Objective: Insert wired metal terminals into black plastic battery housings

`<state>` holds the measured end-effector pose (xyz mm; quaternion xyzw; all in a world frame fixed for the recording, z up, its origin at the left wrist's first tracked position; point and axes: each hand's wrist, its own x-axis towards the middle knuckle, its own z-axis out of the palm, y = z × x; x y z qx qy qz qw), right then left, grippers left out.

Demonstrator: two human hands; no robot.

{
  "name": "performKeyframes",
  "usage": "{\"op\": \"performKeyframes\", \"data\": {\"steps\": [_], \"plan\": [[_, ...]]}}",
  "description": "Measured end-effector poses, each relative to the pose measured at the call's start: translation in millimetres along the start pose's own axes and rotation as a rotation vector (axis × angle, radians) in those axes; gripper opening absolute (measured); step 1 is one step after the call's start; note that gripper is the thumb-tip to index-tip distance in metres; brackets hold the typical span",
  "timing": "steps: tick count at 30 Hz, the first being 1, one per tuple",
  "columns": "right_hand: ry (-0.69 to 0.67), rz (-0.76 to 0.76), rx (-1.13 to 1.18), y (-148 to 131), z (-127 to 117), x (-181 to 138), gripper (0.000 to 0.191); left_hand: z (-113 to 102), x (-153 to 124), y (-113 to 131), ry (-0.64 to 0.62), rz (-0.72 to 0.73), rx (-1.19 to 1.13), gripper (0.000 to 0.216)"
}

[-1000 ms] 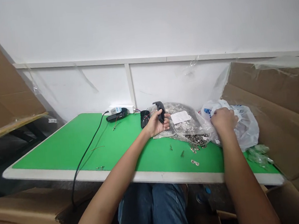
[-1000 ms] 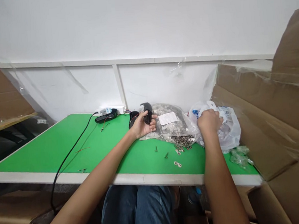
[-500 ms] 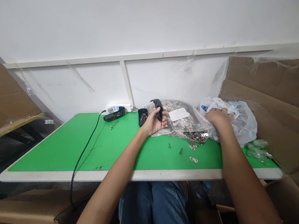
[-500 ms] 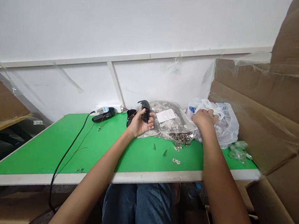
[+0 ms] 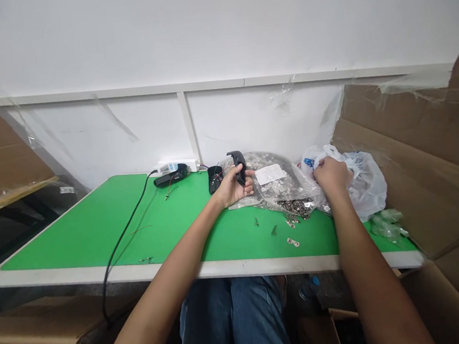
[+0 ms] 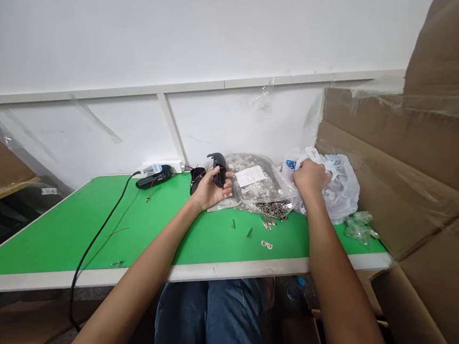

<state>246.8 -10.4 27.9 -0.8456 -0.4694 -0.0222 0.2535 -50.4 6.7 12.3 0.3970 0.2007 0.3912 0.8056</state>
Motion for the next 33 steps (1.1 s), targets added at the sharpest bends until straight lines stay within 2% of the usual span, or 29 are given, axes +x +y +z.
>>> {"op": "performKeyframes", "data": {"steps": [12, 14, 17, 20, 25, 29, 33], "plan": [[0.255, 0.038, 0.183, -3.2, -4.4, -5.6, 0.039, -0.5, 0.9, 0.0, -0.003, 0.012, 0.016, 0.036], [0.214, 0.025, 0.136, -2.3, -4.8, -5.5, 0.04, -1.1, 1.1, -0.3, -0.006, 0.013, 0.018, 0.036], [0.062, -0.015, -0.015, -0.2, -2.8, -3.1, 0.041, -2.3, 1.7, -1.1, -0.011, 0.017, 0.027, 0.037], [-0.031, -0.051, -0.129, 1.8, 0.5, 0.7, 0.043, -3.5, 2.4, -1.8, -0.018, 0.019, 0.042, 0.036], [-0.127, -0.122, -0.192, 6.8, 2.8, 8.1, 0.045, -5.1, 3.6, -1.9, -0.032, 0.017, 0.049, 0.036], [-0.198, -0.123, -0.191, 11.8, 3.0, 18.0, 0.042, -5.0, 3.7, -1.4, -0.032, 0.024, 0.054, 0.036], [-0.186, -0.098, -0.167, 11.8, 6.6, 25.2, 0.038, -3.9, 3.5, -0.8, -0.013, 0.022, 0.056, 0.035]]}}
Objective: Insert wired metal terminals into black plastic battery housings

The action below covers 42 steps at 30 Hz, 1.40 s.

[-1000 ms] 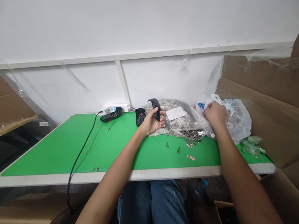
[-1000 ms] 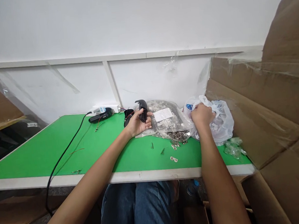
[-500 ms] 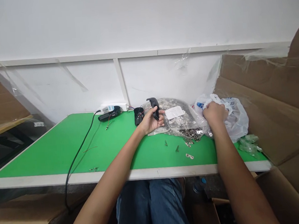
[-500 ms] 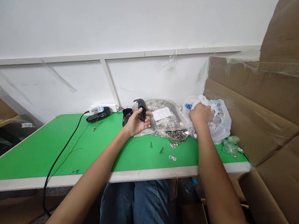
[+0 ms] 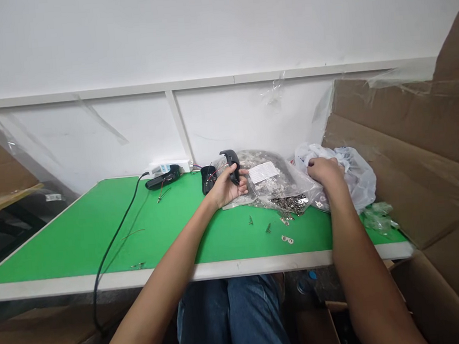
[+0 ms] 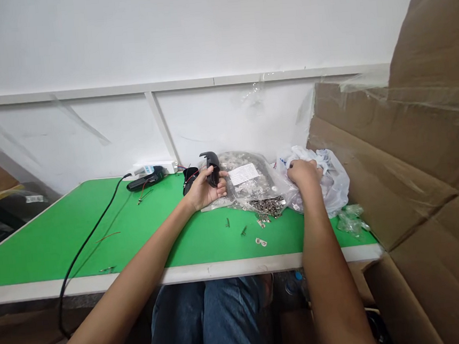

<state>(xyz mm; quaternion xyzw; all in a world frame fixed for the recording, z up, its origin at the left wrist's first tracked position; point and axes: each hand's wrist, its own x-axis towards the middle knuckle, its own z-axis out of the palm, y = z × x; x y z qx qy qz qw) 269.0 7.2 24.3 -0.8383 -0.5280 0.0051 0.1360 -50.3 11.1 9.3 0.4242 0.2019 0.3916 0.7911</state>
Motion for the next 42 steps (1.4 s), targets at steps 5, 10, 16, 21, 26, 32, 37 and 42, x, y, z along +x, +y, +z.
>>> {"op": "performKeyframes", "data": {"steps": [5, 10, 16, 21, 26, 32, 37, 42], "plan": [[0.113, 0.04, 0.045, -7.7, 3.4, -3.2, 0.042, 0.5, 0.8, -0.8, 0.027, 0.029, 0.035, 0.035], [0.112, 0.047, 0.051, -8.7, 2.9, -7.2, 0.044, 2.3, 0.4, -2.6, 0.046, 0.043, 0.061, 0.034], [-0.025, 0.023, -0.089, -10.6, 6.4, -3.0, 0.05, 5.1, -0.4, -1.8, 0.065, 0.041, 0.059, 0.035], [-0.057, 0.009, -0.107, -13.4, 7.4, 0.1, 0.056, 4.9, -0.3, -2.1, 0.057, 0.042, 0.06, 0.034], [-0.005, 0.019, -0.065, -14.5, 4.9, -5.4, 0.047, 3.6, 0.1, -3.0, 0.045, 0.047, 0.063, 0.034], [0.07, 0.021, -0.022, -13.9, 1.1, -13.2, 0.043, 2.3, 1.3, -3.6, 0.057, 0.045, 0.075, 0.033], [0.138, 0.018, 0.028, -13.6, -0.7, -17.3, 0.04, 3.6, 0.6, -3.3, 0.05, 0.051, 0.083, 0.033], [0.283, 0.019, 0.199, -8.8, -3.0, -20.4, 0.041, 5.6, -0.3, -2.4, 0.054, 0.054, 0.093, 0.033]]}}
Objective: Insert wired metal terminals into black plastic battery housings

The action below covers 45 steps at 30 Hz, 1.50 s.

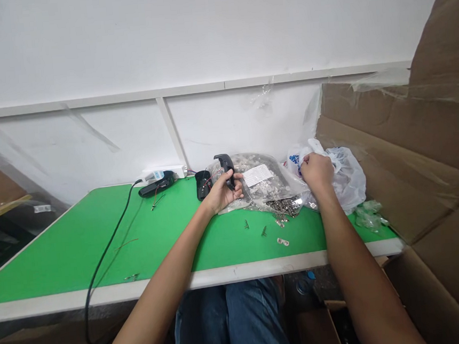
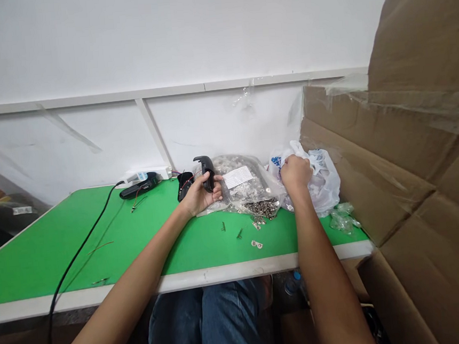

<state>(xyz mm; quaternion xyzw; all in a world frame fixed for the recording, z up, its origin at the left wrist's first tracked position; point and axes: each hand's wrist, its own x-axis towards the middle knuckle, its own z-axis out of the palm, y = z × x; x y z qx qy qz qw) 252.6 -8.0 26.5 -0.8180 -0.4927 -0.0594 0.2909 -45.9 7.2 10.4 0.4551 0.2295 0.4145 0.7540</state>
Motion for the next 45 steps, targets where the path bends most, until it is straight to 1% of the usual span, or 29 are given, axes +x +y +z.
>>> {"op": "performKeyframes", "data": {"steps": [5, 8, 12, 14, 16, 17, 20, 23, 25, 28, 32, 35, 37, 39, 40, 42, 45], "plan": [[0.155, 0.038, 0.215, 2.0, -5.2, -0.9, 0.038, 0.3, 0.5, 0.3, -0.004, -0.007, 0.006, 0.032], [0.21, 0.083, 0.354, 3.0, -6.4, 2.6, 0.037, 0.0, 0.5, 0.6, -0.013, -0.006, 0.011, 0.032], [0.264, 0.194, 0.588, 9.2, -3.0, 13.6, 0.036, -0.8, 0.1, 1.0, -0.026, 0.001, 0.019, 0.033], [0.292, 0.24, 0.658, 12.1, -1.5, 17.1, 0.037, -1.3, 0.2, 0.9, -0.031, 0.004, 0.02, 0.034], [0.296, 0.228, 0.643, 12.4, -2.0, 16.1, 0.038, -2.0, 0.7, 0.5, -0.034, 0.006, 0.021, 0.034], [0.287, 0.203, 0.598, 11.4, -3.1, 13.9, 0.038, -2.5, 1.2, 0.2, -0.036, 0.007, 0.022, 0.034], [0.239, 0.08, 0.369, 5.3, -7.8, 3.3, 0.037, -4.2, 2.8, -1.0, -0.047, 0.01, 0.025, 0.035], [0.232, -0.031, 0.184, -0.3, -11.6, -5.9, 0.039, -5.9, 4.1, -2.0, -0.057, 0.015, 0.026, 0.035], [0.254, -0.061, 0.148, -1.8, -13.5, -9.3, 0.04, -6.6, 4.6, -2.4, -0.063, 0.017, 0.031, 0.036], [0.319, -0.068, 0.188, -1.3, -16.6, -10.7, 0.042, -7.1, 4.8, -2.6, -0.066, 0.02, 0.044, 0.037], [0.45, -0.069, 0.373, 2.2, -15.6, -4.0, 0.036, -7.1, 4.5, -2.5, -0.064, 0.023, 0.047, 0.036], [0.521, 0.023, 0.633, 7.1, -3.6, 10.2, 0.031, -7.0, 4.5, -2.3, -0.068, 0.02, 0.035, 0.034], [0.501, 0.11, 0.865, 11.5, 9.3, 22.1, 0.031, -7.1, 4.9, -2.1, -0.068, 0.015, 0.022, 0.032], [0.435, 0.171, 1.092, 16.3, 22.3, 33.1, 0.033, -7.3, 5.8, -2.1, -0.063, 0.007, 0.009, 0.031], [0.423, 0.195, 1.172, 18.7, 27.6, 37.6, 0.034, -7.4, 6.2, -2.2, -0.058, 0.005, 0.005, 0.031], [0.46, 0.232, 1.245, 23.0, 33.8, 44.0, 0.035, -7.4, 7.1, -2.4, -0.051, 0.005, 0.0, 0.031], [0.608, 0.292, 1.217, 26.4, 31.3, 46.9, 0.035, -7.1, 7.5, -2.6, -0.05, 0.009, 0.004, 0.032]]}}
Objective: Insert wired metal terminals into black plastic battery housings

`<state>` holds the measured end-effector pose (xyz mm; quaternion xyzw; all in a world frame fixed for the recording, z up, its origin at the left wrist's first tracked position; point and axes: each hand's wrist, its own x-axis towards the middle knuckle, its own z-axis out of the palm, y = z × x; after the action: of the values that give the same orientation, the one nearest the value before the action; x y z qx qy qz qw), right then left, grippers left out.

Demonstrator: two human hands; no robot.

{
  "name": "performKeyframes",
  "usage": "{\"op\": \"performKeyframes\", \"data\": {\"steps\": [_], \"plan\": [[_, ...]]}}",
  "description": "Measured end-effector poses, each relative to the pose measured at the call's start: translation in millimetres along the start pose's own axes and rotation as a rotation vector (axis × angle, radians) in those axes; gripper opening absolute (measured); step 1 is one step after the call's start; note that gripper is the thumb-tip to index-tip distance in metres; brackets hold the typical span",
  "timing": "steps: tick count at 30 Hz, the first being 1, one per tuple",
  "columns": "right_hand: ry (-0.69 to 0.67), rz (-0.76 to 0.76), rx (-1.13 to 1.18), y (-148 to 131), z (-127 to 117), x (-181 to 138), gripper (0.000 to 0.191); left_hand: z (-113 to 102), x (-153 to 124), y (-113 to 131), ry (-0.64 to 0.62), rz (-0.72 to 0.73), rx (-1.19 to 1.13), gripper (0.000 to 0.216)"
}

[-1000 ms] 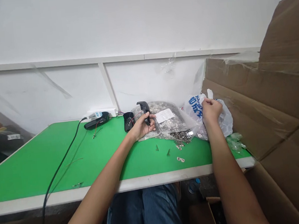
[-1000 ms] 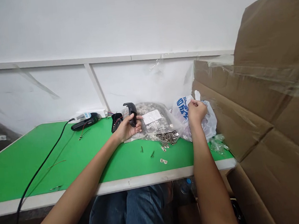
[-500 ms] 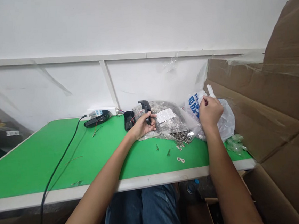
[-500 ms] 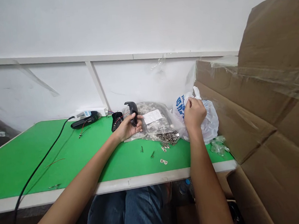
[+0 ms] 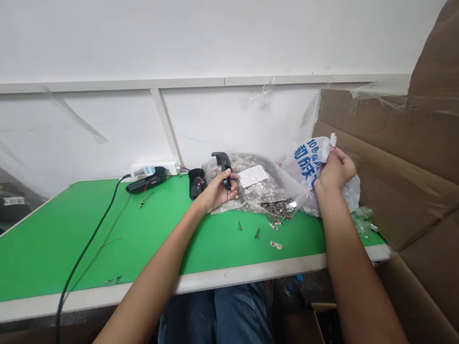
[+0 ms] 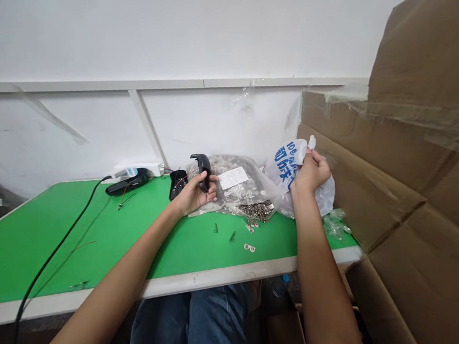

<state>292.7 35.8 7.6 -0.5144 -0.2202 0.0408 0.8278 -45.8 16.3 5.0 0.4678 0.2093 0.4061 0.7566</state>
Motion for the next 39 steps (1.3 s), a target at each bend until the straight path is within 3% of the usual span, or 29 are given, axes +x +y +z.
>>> {"op": "performKeyframes", "data": {"steps": [5, 10, 17, 20, 23, 25, 28, 30, 39], "plan": [[0.119, -0.151, -0.108, -22.1, -7.6, -6.3, 0.031, 0.4, -1.1, 0.2, -0.002, 0.007, 0.021, 0.032], [0.047, -0.412, -0.261, -45.0, -15.7, -23.6, 0.035, 0.0, -1.7, -0.6, -0.014, 0.024, 0.038, 0.033], [-0.026, -0.61, -0.341, -60.5, -14.8, -46.6, 0.036, -1.5, -0.6, -2.9, -0.024, 0.017, 0.026, 0.035], [-0.233, -0.878, -0.423, -56.8, -11.5, -60.3, 0.031, -1.7, -0.9, -2.8, -0.03, 0.011, 0.017, 0.035], [-0.562, -1.186, -0.395, -51.5, -2.3, -84.7, 0.026, -1.4, -1.6, -2.2, -0.029, 0.009, 0.024, 0.037], [-0.782, -1.28, -0.427, -50.3, 5.9, -105.0, 0.027, -1.0, -2.0, -2.0, -0.027, 0.016, 0.03, 0.037], [-1.043, -1.24, -0.62, -52.8, 15.8, -129.7, 0.029, 0.0, -2.5, -1.9, -0.027, 0.038, 0.038, 0.037], [-1.147, -1.161, -0.747, -55.9, 18.8, -137.4, 0.027, 1.2, -3.2, -1.7, -0.024, 0.046, 0.041, 0.037], [-1.172, -0.961, -0.766, -55.0, 14.8, -132.7, 0.027, 5.1, -4.6, -0.4, -0.006, 0.026, 0.025, 0.035]]}}
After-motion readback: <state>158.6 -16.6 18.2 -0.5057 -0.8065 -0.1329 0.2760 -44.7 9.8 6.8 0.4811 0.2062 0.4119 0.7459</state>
